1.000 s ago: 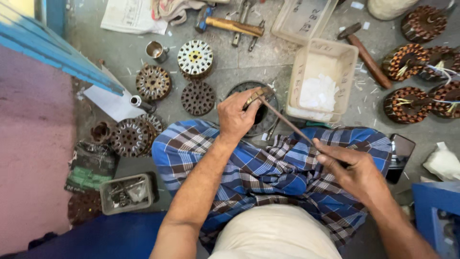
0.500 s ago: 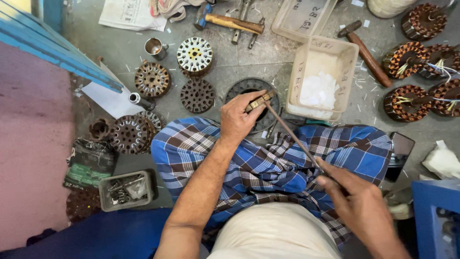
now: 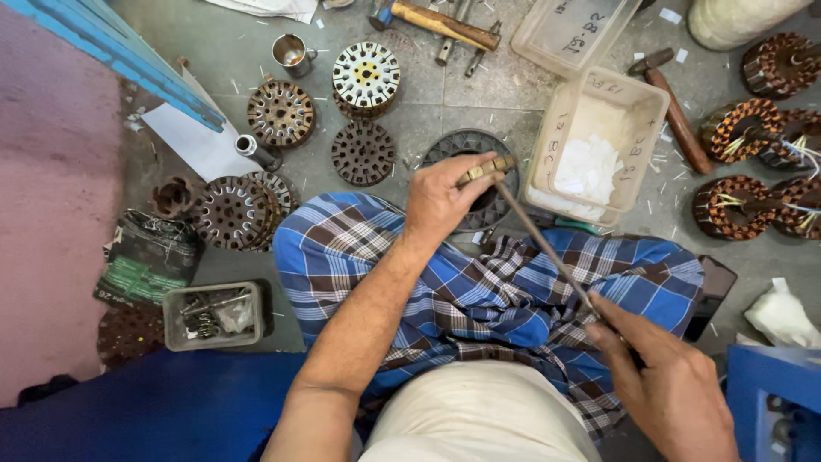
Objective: The person inserts white insulating pieces into the slots of a motor stator while seated on the floor. They use a metal rod to press the pieces into place and a hammer to tap them securely. The person handles multiple stators and repeatedly inserts and adjusts the insulating pieces.
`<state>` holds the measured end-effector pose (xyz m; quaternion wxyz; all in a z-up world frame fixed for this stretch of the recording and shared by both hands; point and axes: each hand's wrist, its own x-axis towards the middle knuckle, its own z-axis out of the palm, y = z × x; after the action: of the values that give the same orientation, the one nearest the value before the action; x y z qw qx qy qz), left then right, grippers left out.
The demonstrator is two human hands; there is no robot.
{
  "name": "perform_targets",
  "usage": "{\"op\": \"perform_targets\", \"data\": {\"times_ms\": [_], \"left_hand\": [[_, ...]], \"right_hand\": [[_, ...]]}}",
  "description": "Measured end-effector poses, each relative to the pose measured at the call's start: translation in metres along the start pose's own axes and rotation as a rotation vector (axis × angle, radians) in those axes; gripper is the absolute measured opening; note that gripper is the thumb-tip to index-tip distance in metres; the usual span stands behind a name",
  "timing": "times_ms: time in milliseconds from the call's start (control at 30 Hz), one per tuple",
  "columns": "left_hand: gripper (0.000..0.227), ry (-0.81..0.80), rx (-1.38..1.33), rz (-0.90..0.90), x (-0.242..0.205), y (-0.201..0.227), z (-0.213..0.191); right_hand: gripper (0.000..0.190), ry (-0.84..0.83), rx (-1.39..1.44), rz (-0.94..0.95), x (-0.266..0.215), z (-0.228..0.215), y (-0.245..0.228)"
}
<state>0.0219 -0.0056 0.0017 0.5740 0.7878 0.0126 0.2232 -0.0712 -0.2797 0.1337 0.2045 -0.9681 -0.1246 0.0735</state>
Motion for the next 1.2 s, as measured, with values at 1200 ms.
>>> {"op": "perform_targets", "data": {"times_ms": [1200], "left_hand": [[0.025,-0.003,-0.158,0.15,0.001,-0.006,-0.016]], "right_hand": [[0.032,-0.605,1.334,-1.229,0.316,-0.027,0.003]]}}
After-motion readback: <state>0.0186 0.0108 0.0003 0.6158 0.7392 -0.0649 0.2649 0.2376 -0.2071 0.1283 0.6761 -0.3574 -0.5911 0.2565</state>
